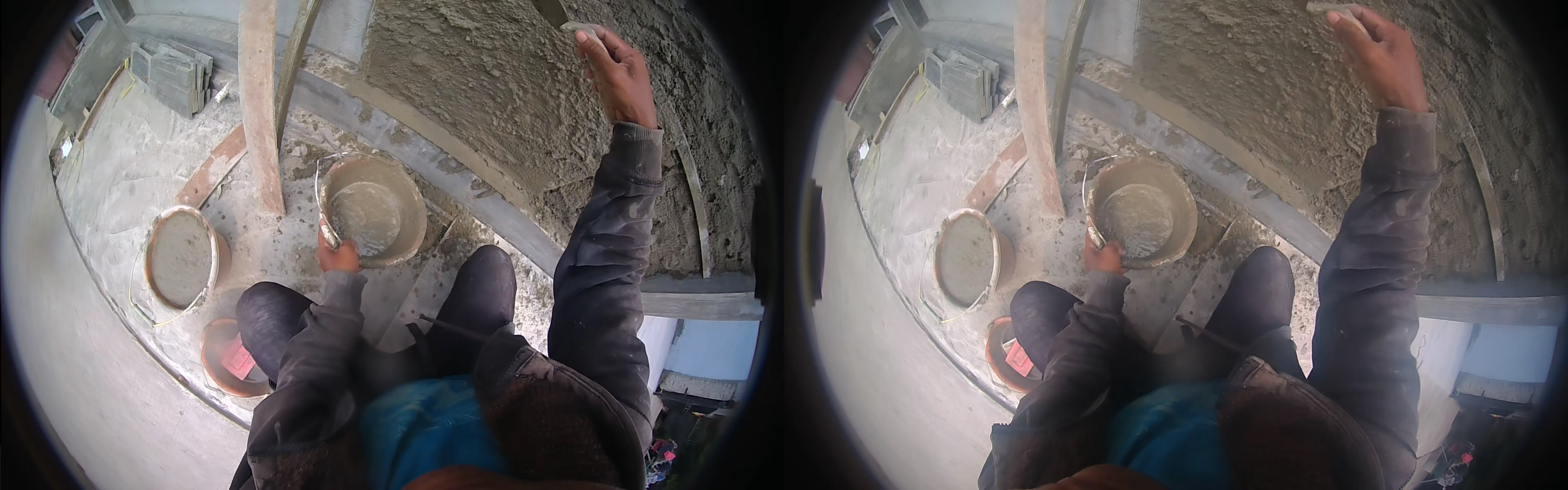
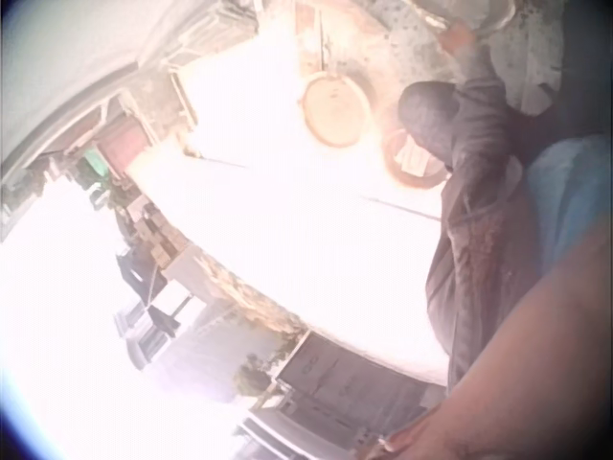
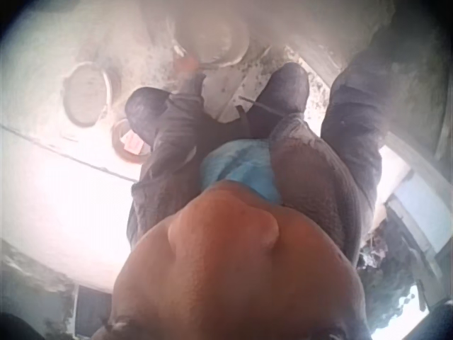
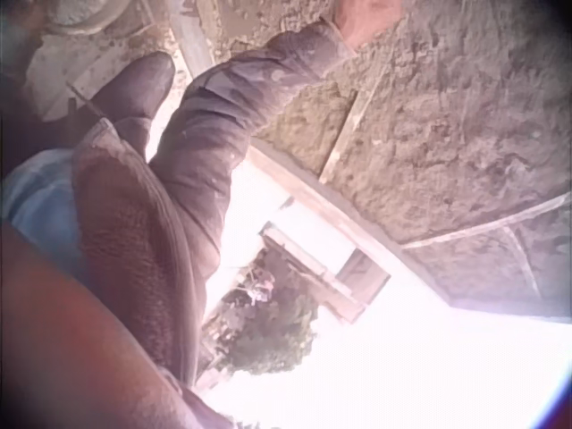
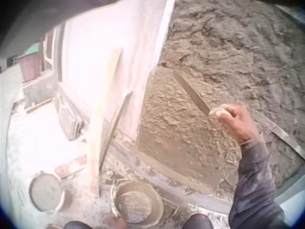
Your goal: The person scoops cement from a bucket with a trowel and applies it to a concrete floor, smoothing the surface. They repeatedly transfer cement and use a straightedge to level the applied material.
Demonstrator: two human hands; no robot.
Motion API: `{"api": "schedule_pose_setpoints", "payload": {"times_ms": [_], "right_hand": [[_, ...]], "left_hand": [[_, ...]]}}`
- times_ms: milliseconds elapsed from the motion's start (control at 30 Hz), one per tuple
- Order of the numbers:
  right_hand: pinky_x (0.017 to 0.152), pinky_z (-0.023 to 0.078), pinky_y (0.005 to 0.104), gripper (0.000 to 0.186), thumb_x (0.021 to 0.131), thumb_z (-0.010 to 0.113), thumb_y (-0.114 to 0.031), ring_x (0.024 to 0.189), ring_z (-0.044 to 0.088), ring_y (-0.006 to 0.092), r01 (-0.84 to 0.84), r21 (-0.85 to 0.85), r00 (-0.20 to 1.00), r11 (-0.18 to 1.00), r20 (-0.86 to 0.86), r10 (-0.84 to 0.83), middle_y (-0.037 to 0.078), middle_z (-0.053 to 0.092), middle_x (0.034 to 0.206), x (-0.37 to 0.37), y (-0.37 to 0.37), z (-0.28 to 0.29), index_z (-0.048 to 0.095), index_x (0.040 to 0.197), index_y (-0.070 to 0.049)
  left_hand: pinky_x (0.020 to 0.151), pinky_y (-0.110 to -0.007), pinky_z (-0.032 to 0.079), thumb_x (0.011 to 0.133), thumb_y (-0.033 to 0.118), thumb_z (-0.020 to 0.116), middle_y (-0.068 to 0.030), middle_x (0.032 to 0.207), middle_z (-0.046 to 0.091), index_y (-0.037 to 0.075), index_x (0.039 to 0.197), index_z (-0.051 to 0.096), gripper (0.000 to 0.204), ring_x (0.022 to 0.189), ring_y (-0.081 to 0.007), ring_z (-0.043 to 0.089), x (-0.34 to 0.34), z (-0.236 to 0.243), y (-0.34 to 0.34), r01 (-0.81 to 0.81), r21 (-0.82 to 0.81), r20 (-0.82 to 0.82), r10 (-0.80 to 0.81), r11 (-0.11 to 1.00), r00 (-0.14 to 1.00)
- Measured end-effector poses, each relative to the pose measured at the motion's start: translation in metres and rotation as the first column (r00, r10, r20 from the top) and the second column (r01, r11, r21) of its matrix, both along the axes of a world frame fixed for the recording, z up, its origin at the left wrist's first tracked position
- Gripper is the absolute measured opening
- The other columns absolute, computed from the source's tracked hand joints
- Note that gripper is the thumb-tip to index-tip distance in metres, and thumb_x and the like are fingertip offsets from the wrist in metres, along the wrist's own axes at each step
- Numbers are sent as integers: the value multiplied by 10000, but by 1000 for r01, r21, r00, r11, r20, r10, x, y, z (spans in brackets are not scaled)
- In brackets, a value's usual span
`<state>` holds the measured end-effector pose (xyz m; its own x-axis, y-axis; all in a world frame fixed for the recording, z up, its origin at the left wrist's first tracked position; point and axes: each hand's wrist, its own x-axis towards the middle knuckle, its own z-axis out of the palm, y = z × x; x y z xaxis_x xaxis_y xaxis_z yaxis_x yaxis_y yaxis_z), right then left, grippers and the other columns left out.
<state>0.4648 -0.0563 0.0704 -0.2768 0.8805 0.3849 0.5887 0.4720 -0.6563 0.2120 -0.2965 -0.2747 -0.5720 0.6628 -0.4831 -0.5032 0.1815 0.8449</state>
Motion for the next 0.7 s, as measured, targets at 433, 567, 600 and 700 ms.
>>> {"api": "schedule_pose_setpoints", "payload": {"times_ms": [433,567,600,700], "right_hand": [[790,499,468,359,823,713,-255,974,662,308,54,-108,705,993,708,39,81,666,1075,-15,-161,-285,647,1154,-132],[725,478,395,330,791,743,-210,923,642,244,-9,195,789,981,604,-113,41,613,971,2,-164,-243,656,1101,-139],[719,480,390,312,806,733,-223,928,644,238,-4,193,803,981,586,-112,39,610,983,0,-164,-218,658,1100,-145],[749,491,400,283,864,717,-291,945,650,260,-74,15,910,997,409,61,69,636,966,-2,-156,-144,675,1070,-102]], "left_hand": [[586,-251,474,800,-210,420,-95,1332,545,47,1504,366,751,802,-138,585,32,11,14,228,207,-254,-173,951,952],[568,-261,458,775,-190,425,-94,1194,598,62,1504,377,772,734,-126,550,34,7,13,123,116,-16,-122,986,992],[561,-262,451,763,-183,428,-89,1144,612,65,1504,380,782,716,-120,538,30,5,12,151,74,-6,-151,986,988],[570,-250,452,750,-165,433,-76,1097,625,57,1485,403,768,740,-118,556,27,-16,14,79,147,16,-82,986,997]]}}
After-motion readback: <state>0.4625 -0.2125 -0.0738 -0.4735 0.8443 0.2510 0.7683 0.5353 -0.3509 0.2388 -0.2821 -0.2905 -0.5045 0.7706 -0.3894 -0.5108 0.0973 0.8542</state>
